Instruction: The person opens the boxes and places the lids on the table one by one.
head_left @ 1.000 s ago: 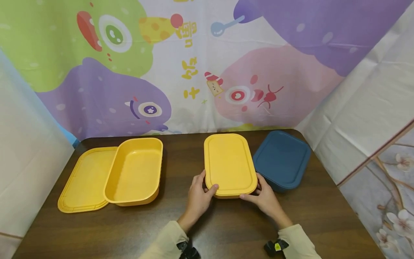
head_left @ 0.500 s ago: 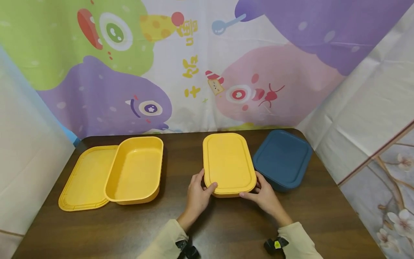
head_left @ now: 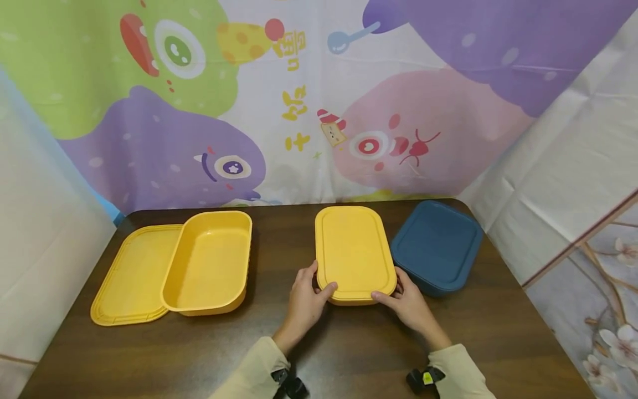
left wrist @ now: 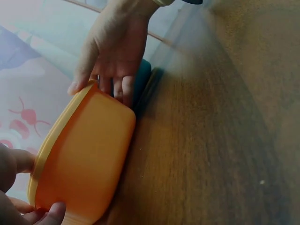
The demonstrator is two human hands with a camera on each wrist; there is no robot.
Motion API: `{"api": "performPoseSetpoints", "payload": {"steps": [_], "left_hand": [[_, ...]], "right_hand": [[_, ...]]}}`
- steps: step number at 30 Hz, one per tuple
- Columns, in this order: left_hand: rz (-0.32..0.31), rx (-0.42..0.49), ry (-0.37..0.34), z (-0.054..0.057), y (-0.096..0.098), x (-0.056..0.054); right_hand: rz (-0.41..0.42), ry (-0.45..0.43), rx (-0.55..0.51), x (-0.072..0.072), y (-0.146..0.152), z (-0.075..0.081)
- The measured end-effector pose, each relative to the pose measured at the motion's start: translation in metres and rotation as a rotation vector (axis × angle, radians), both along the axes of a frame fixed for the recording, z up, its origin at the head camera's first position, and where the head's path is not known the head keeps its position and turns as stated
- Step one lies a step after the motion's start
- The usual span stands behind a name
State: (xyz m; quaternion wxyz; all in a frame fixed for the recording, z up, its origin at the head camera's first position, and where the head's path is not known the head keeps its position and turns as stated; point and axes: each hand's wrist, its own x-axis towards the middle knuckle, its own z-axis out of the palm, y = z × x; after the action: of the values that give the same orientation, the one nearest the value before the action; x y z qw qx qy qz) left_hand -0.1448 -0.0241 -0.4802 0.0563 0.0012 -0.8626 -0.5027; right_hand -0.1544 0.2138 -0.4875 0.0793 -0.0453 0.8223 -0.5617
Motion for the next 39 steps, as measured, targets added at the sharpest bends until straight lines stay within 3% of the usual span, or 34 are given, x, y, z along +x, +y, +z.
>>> {"api": "performPoseSetpoints", "payload": {"steps": [10,25,35,39], "left_hand": [[-0.018,0.021,-0.001,0.0,0.0014,0.0022],[-0.025,-0.042,0.002,0.0032,0.0009,0.0019],[-0.023,-0.142,0.092,0.0028,-0.0001,0.0042],[-0.033,-0.207,0.168,0.0051,0.0001,0.0039]], "right_hand": [[-0.002,-0.018,-0.017,0.0021,0.002,0.0011],[-0.011,0.001,0.042,0.0011,0.0016,0.0002],[-0.003,0.011,0.07,0.001,-0.0011,-0.0008],[-0.01,-0.003,0.07,0.0005,-0.0015,-0.0012]]}}
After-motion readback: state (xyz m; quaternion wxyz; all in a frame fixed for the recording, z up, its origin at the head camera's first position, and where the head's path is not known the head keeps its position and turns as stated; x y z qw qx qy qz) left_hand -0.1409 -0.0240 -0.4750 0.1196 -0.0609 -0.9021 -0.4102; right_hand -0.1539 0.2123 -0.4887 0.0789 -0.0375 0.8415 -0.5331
